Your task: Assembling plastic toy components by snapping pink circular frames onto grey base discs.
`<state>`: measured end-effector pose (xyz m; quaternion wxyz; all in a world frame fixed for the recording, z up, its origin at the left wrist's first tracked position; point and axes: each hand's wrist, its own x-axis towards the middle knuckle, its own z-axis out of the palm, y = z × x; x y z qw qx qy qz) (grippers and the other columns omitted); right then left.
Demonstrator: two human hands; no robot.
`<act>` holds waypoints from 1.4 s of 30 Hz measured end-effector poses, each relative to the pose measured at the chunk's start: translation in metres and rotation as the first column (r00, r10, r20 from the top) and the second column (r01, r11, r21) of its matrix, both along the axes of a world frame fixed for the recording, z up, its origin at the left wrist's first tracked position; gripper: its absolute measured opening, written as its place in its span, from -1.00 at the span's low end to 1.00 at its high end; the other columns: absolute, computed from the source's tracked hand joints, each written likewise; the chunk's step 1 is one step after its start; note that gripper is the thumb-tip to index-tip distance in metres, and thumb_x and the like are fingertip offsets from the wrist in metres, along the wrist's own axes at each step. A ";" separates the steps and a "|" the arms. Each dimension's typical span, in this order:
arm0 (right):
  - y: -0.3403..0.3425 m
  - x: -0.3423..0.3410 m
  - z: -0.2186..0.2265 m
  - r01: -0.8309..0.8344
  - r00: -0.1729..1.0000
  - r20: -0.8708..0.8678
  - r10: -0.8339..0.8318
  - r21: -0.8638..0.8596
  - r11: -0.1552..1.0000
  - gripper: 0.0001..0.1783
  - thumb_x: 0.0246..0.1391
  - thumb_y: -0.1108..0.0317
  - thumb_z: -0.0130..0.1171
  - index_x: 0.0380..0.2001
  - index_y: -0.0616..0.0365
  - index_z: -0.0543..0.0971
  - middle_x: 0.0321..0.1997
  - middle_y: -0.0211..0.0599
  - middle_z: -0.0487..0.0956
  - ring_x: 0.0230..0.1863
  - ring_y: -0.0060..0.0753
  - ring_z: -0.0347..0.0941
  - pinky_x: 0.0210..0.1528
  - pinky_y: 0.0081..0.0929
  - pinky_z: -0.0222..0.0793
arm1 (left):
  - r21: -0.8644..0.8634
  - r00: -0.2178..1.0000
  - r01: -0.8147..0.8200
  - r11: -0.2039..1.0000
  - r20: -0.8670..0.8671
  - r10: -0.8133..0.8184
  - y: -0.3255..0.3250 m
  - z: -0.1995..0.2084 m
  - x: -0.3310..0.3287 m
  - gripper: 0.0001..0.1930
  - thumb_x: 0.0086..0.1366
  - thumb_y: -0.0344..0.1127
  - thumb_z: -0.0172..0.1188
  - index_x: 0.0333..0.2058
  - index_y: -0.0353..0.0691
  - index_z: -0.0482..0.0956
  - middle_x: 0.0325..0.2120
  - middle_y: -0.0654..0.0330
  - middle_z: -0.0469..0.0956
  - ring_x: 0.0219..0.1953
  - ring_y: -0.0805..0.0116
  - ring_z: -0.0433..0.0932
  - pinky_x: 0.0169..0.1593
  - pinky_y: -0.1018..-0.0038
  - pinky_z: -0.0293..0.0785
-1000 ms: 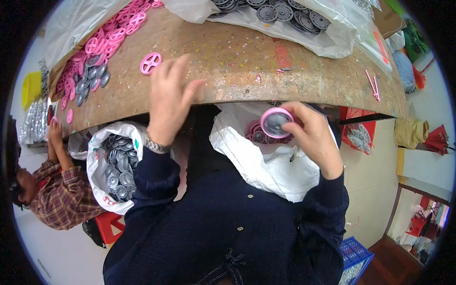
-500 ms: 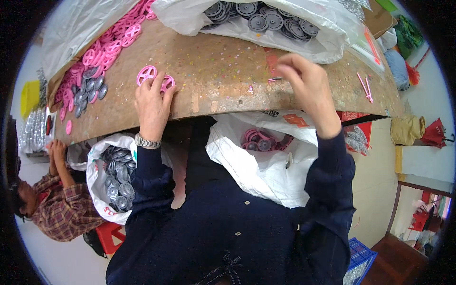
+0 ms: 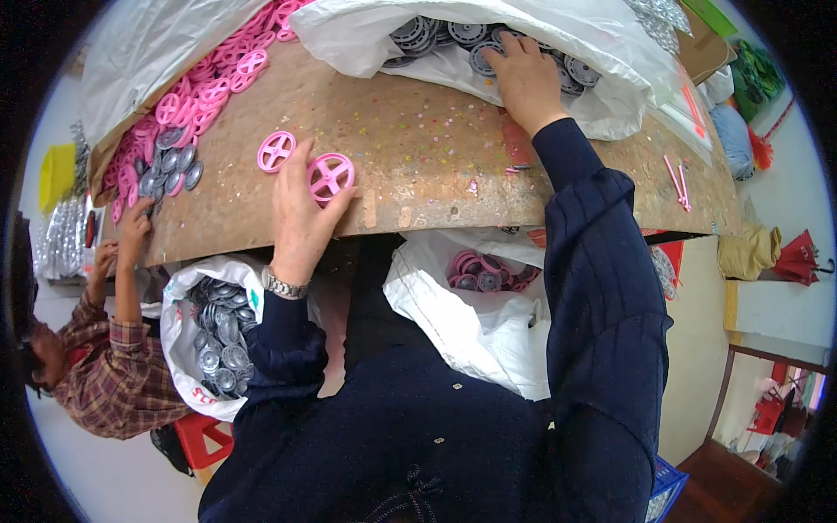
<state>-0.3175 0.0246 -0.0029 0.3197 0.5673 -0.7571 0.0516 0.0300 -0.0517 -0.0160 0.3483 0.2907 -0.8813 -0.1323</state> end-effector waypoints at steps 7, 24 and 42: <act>-0.003 -0.014 0.002 -0.023 0.999 -0.039 0.023 -0.018 1.000 -0.64 0.02 0.40 0.11 -0.08 -0.11 0.64 0.12 -0.34 0.55 0.11 -0.19 0.45 0.06 -0.22 0.44 | 0.095 0.971 0.195 0.976 -0.159 -0.178 0.014 0.003 -0.018 -0.12 -0.01 -0.34 0.45 0.28 -0.28 0.20 -0.07 -0.06 0.43 -0.08 0.01 0.49 -0.01 0.20 0.46; 0.091 0.129 0.045 0.015 -0.335 0.886 0.320 -0.334 0.942 -0.87 0.21 0.31 0.20 -0.23 0.11 0.54 -0.36 -0.61 0.53 -0.38 -0.81 0.35 -0.30 -0.79 0.24 | 0.503 0.840 0.507 0.700 -0.470 -0.271 0.042 0.009 -0.044 -0.22 0.16 -0.37 0.37 0.31 -0.23 0.16 0.04 0.04 0.40 0.02 0.20 0.52 0.03 0.29 0.54; 0.103 0.179 0.030 0.048 -0.211 0.885 0.415 -0.415 0.909 -0.71 0.08 0.42 0.28 -0.10 0.22 0.55 -0.20 -0.41 0.59 -0.25 -0.66 0.45 -0.20 -0.62 0.41 | 0.614 0.623 0.767 -0.186 -0.782 -0.014 0.066 0.023 -0.039 -0.42 0.51 0.05 -0.13 0.26 -0.29 0.19 0.15 -0.05 0.39 0.16 0.12 0.48 0.12 0.18 0.58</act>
